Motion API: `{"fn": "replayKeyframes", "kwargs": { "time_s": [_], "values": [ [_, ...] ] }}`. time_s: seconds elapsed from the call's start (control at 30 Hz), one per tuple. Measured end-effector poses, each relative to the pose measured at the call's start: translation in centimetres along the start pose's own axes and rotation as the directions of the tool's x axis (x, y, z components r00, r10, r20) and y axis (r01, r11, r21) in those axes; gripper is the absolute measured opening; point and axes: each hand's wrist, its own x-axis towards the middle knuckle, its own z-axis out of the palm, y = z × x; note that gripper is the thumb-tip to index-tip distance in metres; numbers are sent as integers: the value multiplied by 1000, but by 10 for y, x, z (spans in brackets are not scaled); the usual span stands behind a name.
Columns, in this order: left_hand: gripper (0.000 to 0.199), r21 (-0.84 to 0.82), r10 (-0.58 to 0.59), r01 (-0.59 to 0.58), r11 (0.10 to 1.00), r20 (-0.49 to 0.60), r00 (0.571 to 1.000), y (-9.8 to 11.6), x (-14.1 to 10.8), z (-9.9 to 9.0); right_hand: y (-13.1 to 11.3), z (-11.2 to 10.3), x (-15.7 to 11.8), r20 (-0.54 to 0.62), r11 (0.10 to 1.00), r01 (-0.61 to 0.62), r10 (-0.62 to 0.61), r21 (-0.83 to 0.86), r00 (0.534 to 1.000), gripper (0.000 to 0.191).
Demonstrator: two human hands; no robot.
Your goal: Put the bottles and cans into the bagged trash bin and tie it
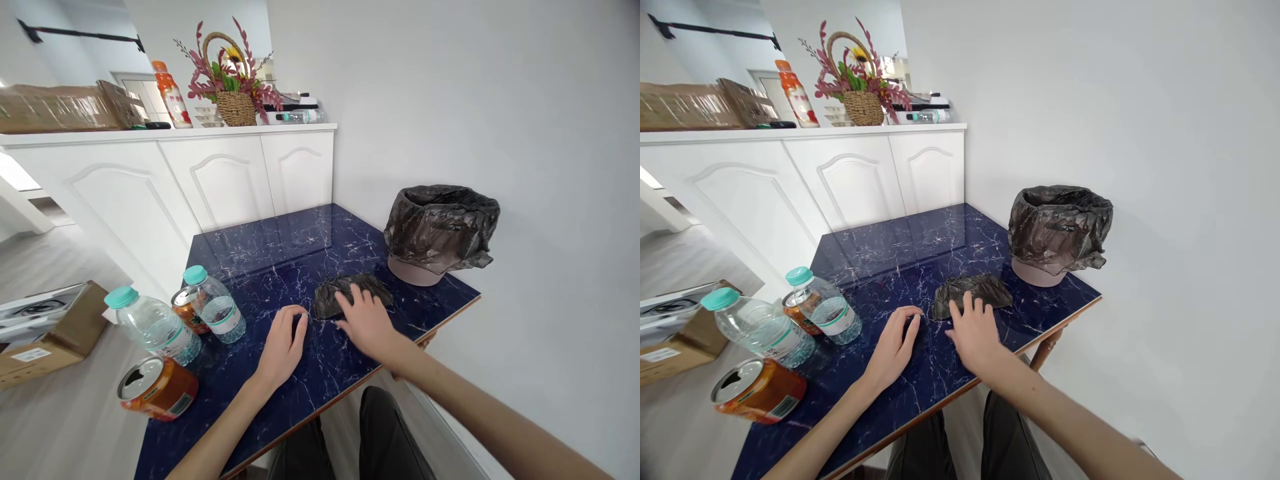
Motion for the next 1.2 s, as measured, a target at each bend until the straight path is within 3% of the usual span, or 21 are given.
{"fn": "replayKeyframes", "kwargs": {
  "time_s": [0.13, 0.27, 0.53, 0.8, 1.07, 1.2],
  "values": [
    [27, 8, 16, -16, 1000, -2, 1000, 1, 0, 1, -29, 27, -27, 44, 998, -38, 36, 48, 998, 69],
    [27, 23, 32, -32, 999, -1, 999, 2, -1, 0, -25, 45, -19, 52, 981, -131, 125, 143, 991, 78],
    [27, 44, -1, 0, 999, 24, 1000, 3, -2, 0, 13, 66, 28, 26, 973, -174, 172, 150, 985, 81],
    [26, 4, -23, 23, 1000, 47, 999, 1, 0, 1, 66, 87, 91, 27, 968, -183, 181, 169, 983, 75],
    [27, 9, -39, 39, 999, 77, 996, -1, 1, 1, 116, 101, 150, -28, 931, -319, 329, 179, 944, 56],
    [27, 22, -31, 29, 999, 76, 997, -2, 1, 2, 125, 97, 169, -74, 899, -399, 417, 182, 906, 51]
  ]
}}
